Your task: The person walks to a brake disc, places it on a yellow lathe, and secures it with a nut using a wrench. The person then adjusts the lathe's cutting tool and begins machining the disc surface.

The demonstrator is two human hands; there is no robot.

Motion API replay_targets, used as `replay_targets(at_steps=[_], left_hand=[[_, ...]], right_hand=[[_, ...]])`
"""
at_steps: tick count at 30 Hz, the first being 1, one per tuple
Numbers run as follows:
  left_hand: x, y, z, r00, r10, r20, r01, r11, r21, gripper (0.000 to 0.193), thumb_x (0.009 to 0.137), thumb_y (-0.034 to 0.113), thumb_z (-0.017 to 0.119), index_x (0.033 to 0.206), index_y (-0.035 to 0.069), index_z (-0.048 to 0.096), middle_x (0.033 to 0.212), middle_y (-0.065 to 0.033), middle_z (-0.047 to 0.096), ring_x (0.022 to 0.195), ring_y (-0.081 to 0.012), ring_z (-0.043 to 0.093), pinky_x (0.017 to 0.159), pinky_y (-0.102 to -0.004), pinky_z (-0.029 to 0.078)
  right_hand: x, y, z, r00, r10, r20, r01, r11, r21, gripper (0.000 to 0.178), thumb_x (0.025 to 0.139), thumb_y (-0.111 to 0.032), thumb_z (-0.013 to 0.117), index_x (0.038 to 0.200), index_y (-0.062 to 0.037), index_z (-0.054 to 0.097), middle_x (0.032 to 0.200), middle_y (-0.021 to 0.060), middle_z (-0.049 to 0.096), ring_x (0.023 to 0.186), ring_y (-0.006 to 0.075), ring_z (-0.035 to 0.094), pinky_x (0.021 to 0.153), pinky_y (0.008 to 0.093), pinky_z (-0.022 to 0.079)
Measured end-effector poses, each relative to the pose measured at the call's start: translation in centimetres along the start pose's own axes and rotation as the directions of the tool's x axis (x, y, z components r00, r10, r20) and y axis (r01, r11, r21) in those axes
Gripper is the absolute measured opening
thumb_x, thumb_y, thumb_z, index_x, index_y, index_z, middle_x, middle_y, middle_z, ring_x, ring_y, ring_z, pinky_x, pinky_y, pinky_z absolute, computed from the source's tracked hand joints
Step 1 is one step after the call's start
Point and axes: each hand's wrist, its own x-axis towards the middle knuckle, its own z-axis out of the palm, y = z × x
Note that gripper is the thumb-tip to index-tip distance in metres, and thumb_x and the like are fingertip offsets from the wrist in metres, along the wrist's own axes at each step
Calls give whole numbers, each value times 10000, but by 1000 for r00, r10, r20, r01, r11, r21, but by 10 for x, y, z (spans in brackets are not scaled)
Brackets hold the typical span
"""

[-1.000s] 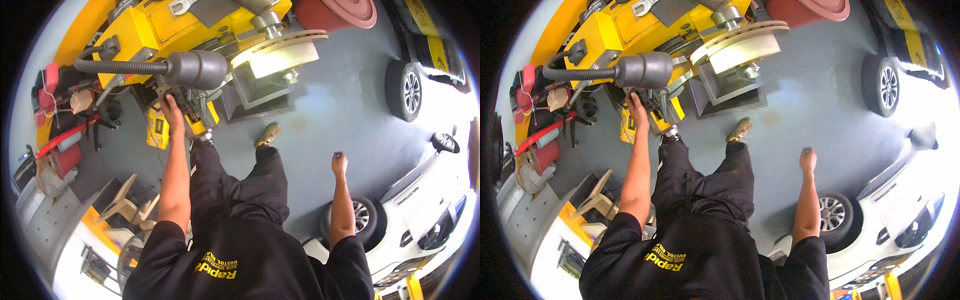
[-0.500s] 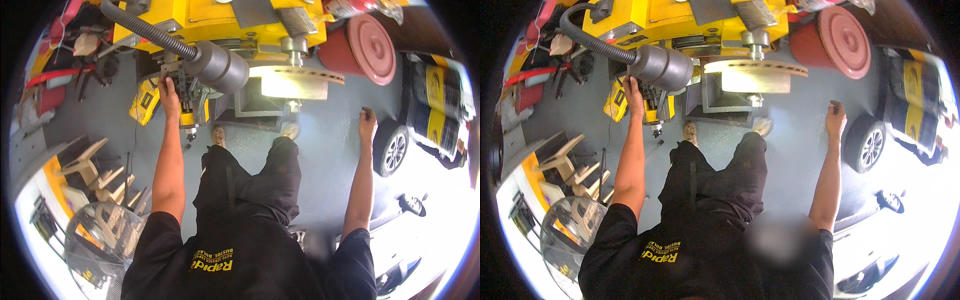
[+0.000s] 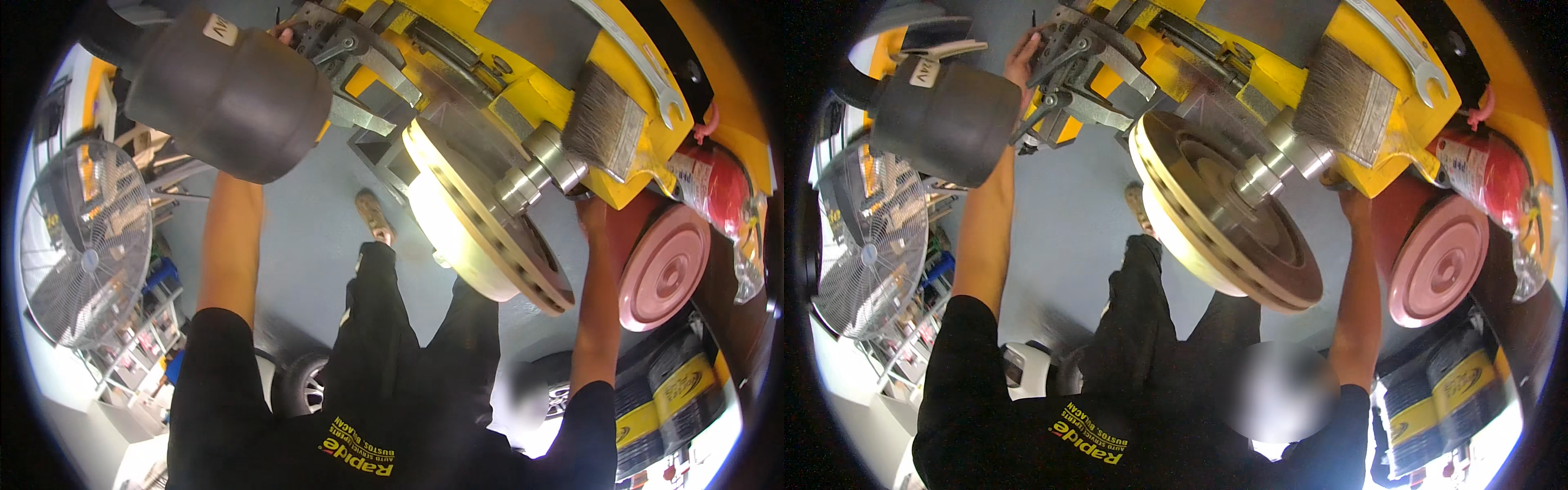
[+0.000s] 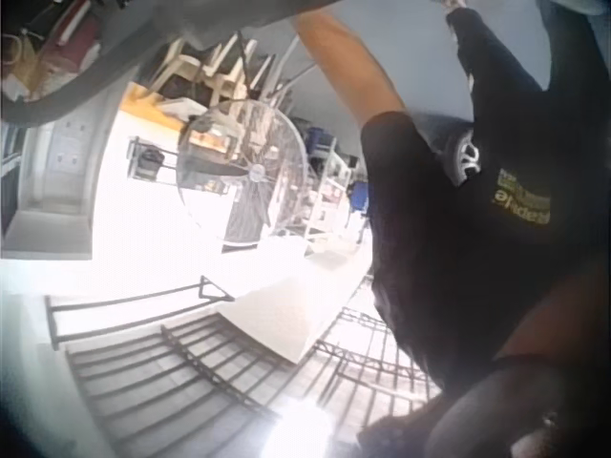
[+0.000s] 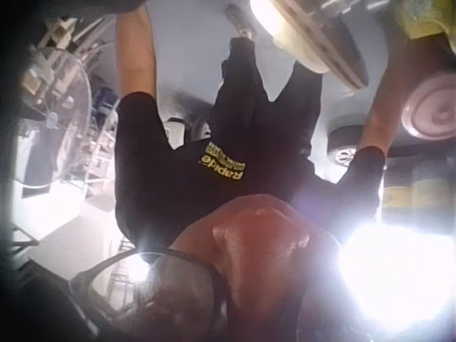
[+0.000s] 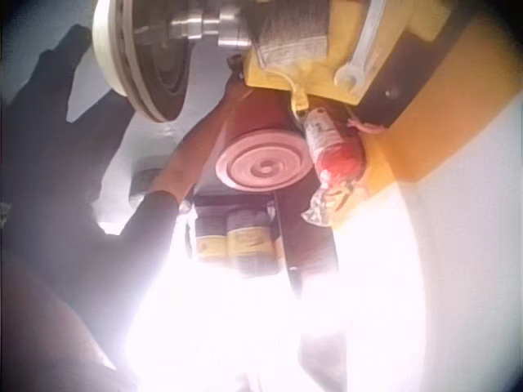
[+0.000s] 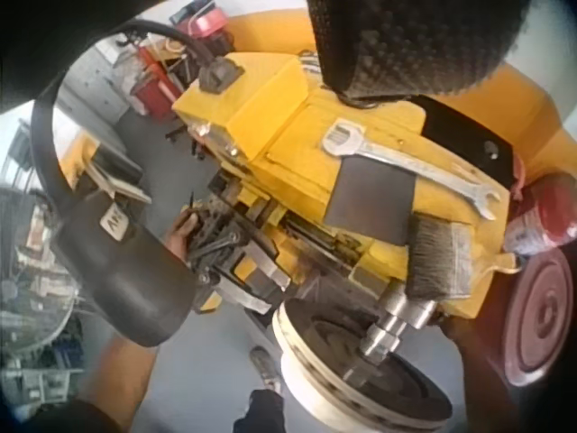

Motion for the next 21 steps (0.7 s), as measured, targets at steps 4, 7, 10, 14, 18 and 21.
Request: replay_targets(at_steps=[4,7,10,14,18,21], left_hand=[[9,-15,-25,984,-165,62,175,955,-239,459,1049,310,633,1403,21,584,1317,-109,660,1157,-210,647,1036,-348,493],[-2,-13,0,987,-163,7,162,971,-179,463,1045,314,639,1403,26,586,1317,-103,659,1164,-209,641,1035,-348,488],[-16,6,14,987,-150,-62,145,986,-81,466,1040,318,645,1402,30,589,1317,-98,658,1171,-208,636,1035,-347,483],[-11,16,22,990,-119,-82,112,990,-87,471,1035,324,653,1402,35,593,1318,-90,657,1180,-206,629,1035,-347,477],[-22,8,16,978,-163,-128,157,986,-55,476,1029,330,661,1402,41,596,1318,-82,656,1190,-205,622,1035,-346,470],[-17,10,21,978,-161,-130,154,986,-62,480,1024,334,667,1401,45,599,1318,-76,655,1197,-204,616,1034,-346,465]], right_hand=[[2,20,20,995,95,44,-80,961,-263,607,833,-225,770,1365,-20,563,1322,291,621,1252,481,564,1025,530,466],[-4,23,23,986,165,-31,-168,962,-214,625,848,-312,765,1373,-36,568,1319,278,631,1240,466,587,1008,537,486],[-3,13,32,971,237,37,-220,941,-259,681,852,-379,767,1408,-52,549,1349,274,620,1252,466,590,998,538,498],[-6,33,16,949,297,105,-250,914,-319,562,835,-344,767,1306,-60,652,1294,240,671,1191,436,638,959,528,530],[-12,-69,-23,880,397,262,-343,911,-230,436,820,-360,775,1117,-43,743,1016,238,749,1002,436,712,873,516,547],[-8,-98,-63,854,447,266,-386,887,-254,380,810,-302,761,1109,-67,747,1054,221,750,1004,432,712,876,530,549]])
